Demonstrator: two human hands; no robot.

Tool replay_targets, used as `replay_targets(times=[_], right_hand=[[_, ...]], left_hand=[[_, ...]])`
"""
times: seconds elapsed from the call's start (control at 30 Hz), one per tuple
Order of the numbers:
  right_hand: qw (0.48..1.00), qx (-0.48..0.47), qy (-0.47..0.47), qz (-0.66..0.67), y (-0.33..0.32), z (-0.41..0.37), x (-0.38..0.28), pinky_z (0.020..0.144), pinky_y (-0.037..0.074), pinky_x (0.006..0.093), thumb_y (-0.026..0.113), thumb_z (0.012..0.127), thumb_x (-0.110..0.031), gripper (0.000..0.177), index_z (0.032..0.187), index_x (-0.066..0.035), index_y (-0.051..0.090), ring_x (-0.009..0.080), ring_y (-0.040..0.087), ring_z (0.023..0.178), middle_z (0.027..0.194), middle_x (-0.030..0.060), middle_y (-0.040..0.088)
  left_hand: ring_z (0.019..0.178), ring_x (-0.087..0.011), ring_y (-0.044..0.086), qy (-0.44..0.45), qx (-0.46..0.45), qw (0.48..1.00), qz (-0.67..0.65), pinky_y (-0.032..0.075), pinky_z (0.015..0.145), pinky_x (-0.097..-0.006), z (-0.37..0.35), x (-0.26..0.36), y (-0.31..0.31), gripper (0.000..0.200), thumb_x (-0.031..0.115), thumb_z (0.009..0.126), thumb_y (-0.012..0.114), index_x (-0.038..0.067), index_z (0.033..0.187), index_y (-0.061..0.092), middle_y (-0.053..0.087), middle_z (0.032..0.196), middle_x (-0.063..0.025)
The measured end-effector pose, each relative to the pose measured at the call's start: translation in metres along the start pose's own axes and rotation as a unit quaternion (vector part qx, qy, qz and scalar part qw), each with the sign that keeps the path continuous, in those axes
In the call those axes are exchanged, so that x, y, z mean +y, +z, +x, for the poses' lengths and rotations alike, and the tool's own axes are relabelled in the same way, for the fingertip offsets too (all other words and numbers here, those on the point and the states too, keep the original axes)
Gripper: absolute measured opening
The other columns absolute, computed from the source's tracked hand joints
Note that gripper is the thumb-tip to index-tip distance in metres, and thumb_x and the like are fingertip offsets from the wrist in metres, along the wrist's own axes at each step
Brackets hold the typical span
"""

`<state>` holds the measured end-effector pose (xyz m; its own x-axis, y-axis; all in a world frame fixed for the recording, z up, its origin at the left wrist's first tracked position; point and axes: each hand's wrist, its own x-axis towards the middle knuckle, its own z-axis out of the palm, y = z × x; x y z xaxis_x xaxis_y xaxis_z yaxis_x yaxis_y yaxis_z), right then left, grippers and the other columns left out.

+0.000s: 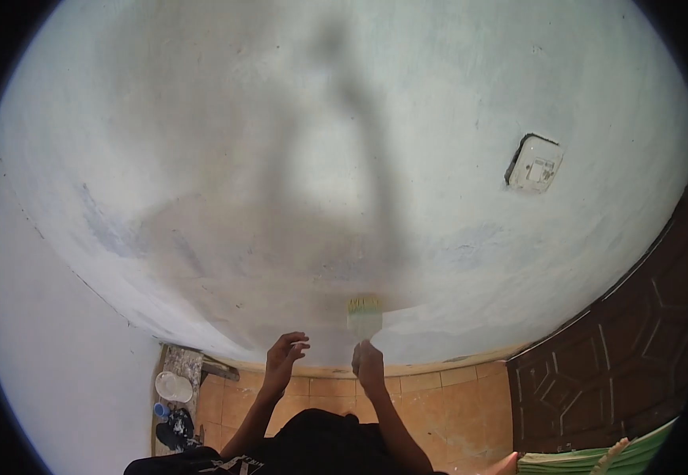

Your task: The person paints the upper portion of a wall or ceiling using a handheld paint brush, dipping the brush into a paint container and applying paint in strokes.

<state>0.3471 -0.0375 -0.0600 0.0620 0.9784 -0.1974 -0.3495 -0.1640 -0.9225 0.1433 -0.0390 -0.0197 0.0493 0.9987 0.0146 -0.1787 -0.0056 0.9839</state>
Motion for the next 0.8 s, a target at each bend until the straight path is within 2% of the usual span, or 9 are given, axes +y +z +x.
replay_targets(times=[0.13,0.2,0.3,0.4,0.47,0.53,0.63,0.73,0.8], right_hand=[[0.988,-0.032,-0.153,0.002,0.019,0.01,-0.054,0.037,0.018,0.0231,0.037,0.099,-0.05,0.047,0.069,-0.013,0.037,0.0049,0.024,0.039,0.051,-0.006,0.027],[0.985,-0.019,-0.167,-0.027,0.041,0.012,-0.108,0.038,0.017,0.0236,0.038,0.097,-0.053,0.052,0.066,-0.012,0.036,0.0053,0.023,0.04,0.051,-0.006,0.026],[0.984,-0.01,-0.174,-0.027,0.041,0.031,-0.115,0.038,0.017,0.0241,0.039,0.096,-0.056,0.055,0.063,-0.012,0.036,0.0055,0.023,0.041,0.051,-0.006,0.025],[0.988,-0.016,-0.151,-0.008,0.02,0.045,-0.051,0.038,0.017,0.0241,0.04,0.095,-0.057,0.055,0.061,-0.013,0.035,0.0058,0.024,0.041,0.051,-0.0061,0.026],[0.997,0.03,-0.075,-0.015,0.008,0.036,0.005,0.038,0.018,0.024,0.04,0.096,-0.056,0.053,0.062,-0.015,0.036,0.0063,0.025,0.04,0.051,-0.0056,0.028],[0.999,0.042,-0.021,-0.017,0.012,0.006,0.021,0.039,0.019,0.0242,0.041,0.096,-0.055,0.053,0.062,-0.015,0.036,0.0073,0.026,0.04,0.05,-0.0049,0.029],[0.995,0.043,-0.074,-0.048,0.022,-0.003,-0.008,0.038,0.019,0.0242,0.039,0.097,-0.053,0.052,0.062,-0.015,0.036,0.0073,0.026,0.039,0.049,-0.0048,0.029],[0.986,0.003,-0.165,-0.002,0.03,0.009,-0.074,0.038,0.018,0.0241,0.037,0.099,-0.049,0.052,0.062,-0.013,0.035,0.0063,0.024,0.041,0.05,-0.0049,0.027],[0.977,0.035,-0.207,-0.04,0.035,0.016,-0.106,0.038,0.017,0.0246,0.037,0.099,-0.049,0.053,0.062,-0.013,0.034,0.0059,0.024,0.042,0.05,-0.0049,0.027]], left_hand=[[0.1,-0.0167,0.06,-0.018,-0.014,1.0,0.02,0.046,0.085,-0.0301,-0.004,-0.004,-0.02,0.025,0.015,0.094,0.057,0.002,0.116,0.056,0.061,0.111,-0.0072],[0.1,-0.017,0.06,-0.025,-0.035,0.998,0.034,0.046,0.087,-0.0302,0.002,-0.004,-0.026,0.025,0.014,0.094,0.057,0.002,0.115,0.056,0.061,0.11,-0.0071],[0.1,-0.017,0.06,-0.003,-0.074,0.997,0.03,0.046,0.088,-0.0304,0.008,0.001,-0.026,0.024,0.013,0.094,0.057,0.002,0.115,0.056,0.061,0.11,-0.007],[0.101,-0.0174,0.06,-0.001,-0.087,0.995,0.041,0.047,0.087,-0.0305,0.015,0.004,-0.021,0.022,0.011,0.093,0.057,0.003,0.113,0.057,0.061,0.11,-0.007],[0.102,-0.0176,0.06,0.008,-0.089,0.995,0.04,0.048,0.086,-0.0311,0.014,0.004,-0.019,0.021,0.011,0.093,0.057,0.003,0.112,0.057,0.062,0.11,-0.0071],[0.102,-0.0177,0.061,0.023,-0.091,0.995,0.04,0.048,0.085,-0.0314,0.015,0.001,-0.017,0.02,0.011,0.093,0.057,0.002,0.111,0.057,0.062,0.11,-0.0072],[0.099,-0.0185,0.061,-0.015,-0.101,0.993,0.058,0.048,0.085,-0.0317,0.006,-0.004,-0.025,0.024,0.015,0.094,0.056,0.002,0.113,0.056,0.062,0.11,-0.0084],[0.099,-0.0187,0.061,-0.026,-0.131,0.988,0.073,0.048,0.085,-0.0315,0.0,-0.02,-0.034,0.023,0.015,0.094,0.056,0.002,0.113,0.056,0.062,0.11,-0.0087],[0.099,-0.0186,0.061,-0.032,-0.147,0.985,0.08,0.048,0.085,-0.0316,-0.002,-0.022,-0.036,0.023,0.013,0.094,0.056,0.002,0.113,0.056,0.062,0.11,-0.0086]])
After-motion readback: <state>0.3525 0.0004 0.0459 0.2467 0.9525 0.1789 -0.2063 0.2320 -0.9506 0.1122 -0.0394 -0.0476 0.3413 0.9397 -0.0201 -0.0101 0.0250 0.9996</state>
